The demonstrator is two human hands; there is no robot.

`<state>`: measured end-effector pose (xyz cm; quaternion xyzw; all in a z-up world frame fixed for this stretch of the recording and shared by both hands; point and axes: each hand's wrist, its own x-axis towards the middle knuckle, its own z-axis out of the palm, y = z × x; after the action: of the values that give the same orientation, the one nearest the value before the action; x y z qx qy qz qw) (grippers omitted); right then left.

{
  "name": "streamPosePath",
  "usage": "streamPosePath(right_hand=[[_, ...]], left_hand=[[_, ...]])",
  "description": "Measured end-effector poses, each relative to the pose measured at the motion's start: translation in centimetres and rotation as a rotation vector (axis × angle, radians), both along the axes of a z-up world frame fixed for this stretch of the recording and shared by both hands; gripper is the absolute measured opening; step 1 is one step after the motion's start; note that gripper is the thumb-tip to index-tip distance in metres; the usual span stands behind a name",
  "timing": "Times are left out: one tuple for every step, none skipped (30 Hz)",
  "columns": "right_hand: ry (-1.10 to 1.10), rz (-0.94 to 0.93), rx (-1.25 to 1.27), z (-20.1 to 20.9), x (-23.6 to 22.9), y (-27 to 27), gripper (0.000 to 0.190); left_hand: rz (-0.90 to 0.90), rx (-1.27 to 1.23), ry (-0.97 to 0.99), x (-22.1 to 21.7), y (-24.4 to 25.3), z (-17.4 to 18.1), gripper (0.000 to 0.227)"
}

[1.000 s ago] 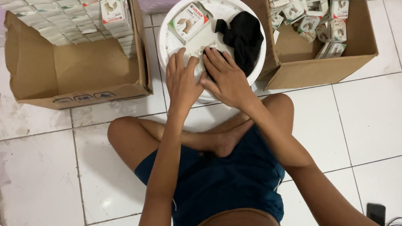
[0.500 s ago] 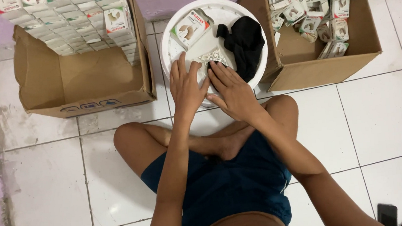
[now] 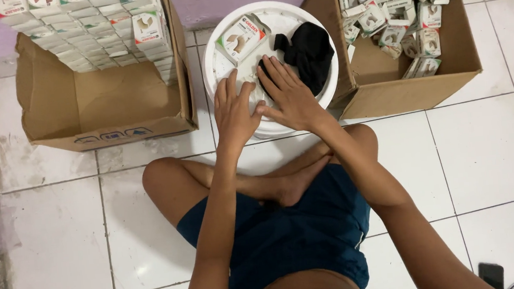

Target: Cleaning small product boxes with a cloth and stacking them neatly into a larger cardboard box.

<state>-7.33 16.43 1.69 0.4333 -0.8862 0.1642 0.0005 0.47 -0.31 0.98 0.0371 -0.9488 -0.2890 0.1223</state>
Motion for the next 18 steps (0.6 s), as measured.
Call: streamPosePath(right_hand=[[-0.002,-0.001,0.001,0.2,0.4,-0.1,0.093],[0.001,-0.014,-0.018,0.5,0.9,-0.1,0.092],[0.014,-0.028,-0.038,0.9,0.9,-0.3,0.092],[0.021,-0.031,-0.037,1.1,1.7,-0.2,0.092],[0.015,-0.043,-0.038,1.3,2.4,-0.1,0.093],[0.008,-0.055,-0.039,1.4,3.1,-0.2,0.094],[0.008,-0.052,-0.041,1.5,3.8,0.1,0.094],[-0.013,-0.048,-0.045,1.5,4.4,0.4,0.093],[-0.037,-0.049,-0.047,1.5,5.2,0.9,0.091],[-0.042,-0.051,-0.049,2.0,5.7,1.3,0.091],[-0.045,-0.061,-0.045,2.5,6.3,1.6,0.089],[-0.047,-0.071,-0.040,2.9,6.9,1.9,0.086],[-0.046,-0.074,-0.042,2.8,6.7,1.9,0.086],[-0.036,-0.070,-0.038,2.6,6.6,1.9,0.087],[-0.029,-0.061,-0.031,2.5,6.5,2.0,0.088],[-0.031,-0.060,-0.029,2.2,6.0,1.5,0.088],[0.006,-0.047,-0.016,1.9,5.4,1.1,0.090],[0.042,-0.033,-0.003,1.7,4.8,0.7,0.093]], left_hand=[[-0.001,0.001,-0.002,0.0,0.1,-0.2,0.037],[0.011,-0.007,0.007,0.0,0.1,-0.4,0.038],[0.022,-0.014,0.027,-0.4,0.2,-0.5,0.039],[0.019,-0.014,0.033,-0.3,0.3,-0.5,0.039],[0.025,0.008,0.044,-0.3,0.3,-0.4,0.038],[0.030,0.030,0.054,-0.2,0.3,-0.3,0.037],[0.032,0.027,0.054,-0.3,0.2,-0.6,0.037],[0.031,0.006,0.062,-0.4,0.1,-0.9,0.037],[0.024,-0.015,0.065,-0.4,0.1,-1.2,0.036],[0.022,-0.017,0.060,-0.4,0.3,-1.0,0.036],[0.035,-0.026,0.071,-0.3,0.3,-0.9,0.036],[0.048,-0.036,0.081,-0.2,0.4,-0.8,0.036],[0.044,-0.037,0.083,-0.3,0.4,-0.6,0.036],[0.042,-0.044,0.086,-0.4,0.4,-0.4,0.034],[0.043,-0.047,0.086,-0.2,0.4,-0.4,0.033],[0.044,-0.046,0.085,-0.1,0.3,-0.4,0.033],[0.032,-0.052,0.078,0.0,0.2,-0.5,0.034],[0.020,-0.059,0.072,0.0,0.2,-0.5,0.034]])
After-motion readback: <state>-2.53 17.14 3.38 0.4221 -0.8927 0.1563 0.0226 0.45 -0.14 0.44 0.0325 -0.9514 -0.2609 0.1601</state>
